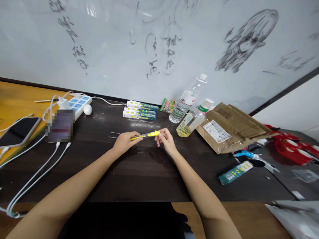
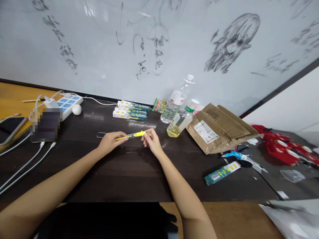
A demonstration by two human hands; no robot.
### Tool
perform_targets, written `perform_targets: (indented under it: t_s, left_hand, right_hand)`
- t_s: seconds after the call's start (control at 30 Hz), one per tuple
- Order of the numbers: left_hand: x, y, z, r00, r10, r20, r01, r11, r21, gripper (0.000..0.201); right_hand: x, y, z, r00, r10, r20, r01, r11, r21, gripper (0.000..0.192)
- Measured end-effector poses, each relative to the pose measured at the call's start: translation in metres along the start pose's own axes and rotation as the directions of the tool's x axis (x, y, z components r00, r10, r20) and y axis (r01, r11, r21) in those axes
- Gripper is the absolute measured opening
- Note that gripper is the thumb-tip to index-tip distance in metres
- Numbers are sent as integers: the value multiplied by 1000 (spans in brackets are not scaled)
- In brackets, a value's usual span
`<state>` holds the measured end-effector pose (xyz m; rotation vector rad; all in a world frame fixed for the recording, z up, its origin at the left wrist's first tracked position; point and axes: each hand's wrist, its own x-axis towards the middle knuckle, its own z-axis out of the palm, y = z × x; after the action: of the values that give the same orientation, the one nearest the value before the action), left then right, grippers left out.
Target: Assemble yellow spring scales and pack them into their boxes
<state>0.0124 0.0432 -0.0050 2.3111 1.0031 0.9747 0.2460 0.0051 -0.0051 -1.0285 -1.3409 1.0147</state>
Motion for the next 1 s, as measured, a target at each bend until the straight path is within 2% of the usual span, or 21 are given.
perform_targets:
  t_s: [0.23,0.43,0.5,0.63,0.7,0.83,1.0]
  left_hand:
    - [-1,2,3,998,43,49,-44,999,3,31]
    - [-2,5,3,996,46,77,-48,999,21,28]
    - [-2,5,3,997,39,68,-40,999,9,27]
    - [0,3,3,999,11,32,-11,1000,1,27]
    - [0,2,2,1000,5,29,-5,1000,-2,28]
    - [0,3,2,999,11,39,-11,1000,-11,29]
    - [-2,4,3,998,24,63,-24,1000,10,28]
  right_hand:
    - [0,3,-1,997,57,44,-55,998,-38,37]
    - [1,10,-6,995,102,-12,-102,969,-226,61]
    - [1,10,-5,996,90,-28,-93,977,-192,58]
    - [0,5,-1,999,46,-13,-47,998,-45,34]
    - [-1,4,0,1000,31,0,-31,999,-39,29]
    - [-3,2,0,1000,2,0,-2,984,-177,32]
    - [-4,1,-1,1000,9,-18,-15,933,-360,53]
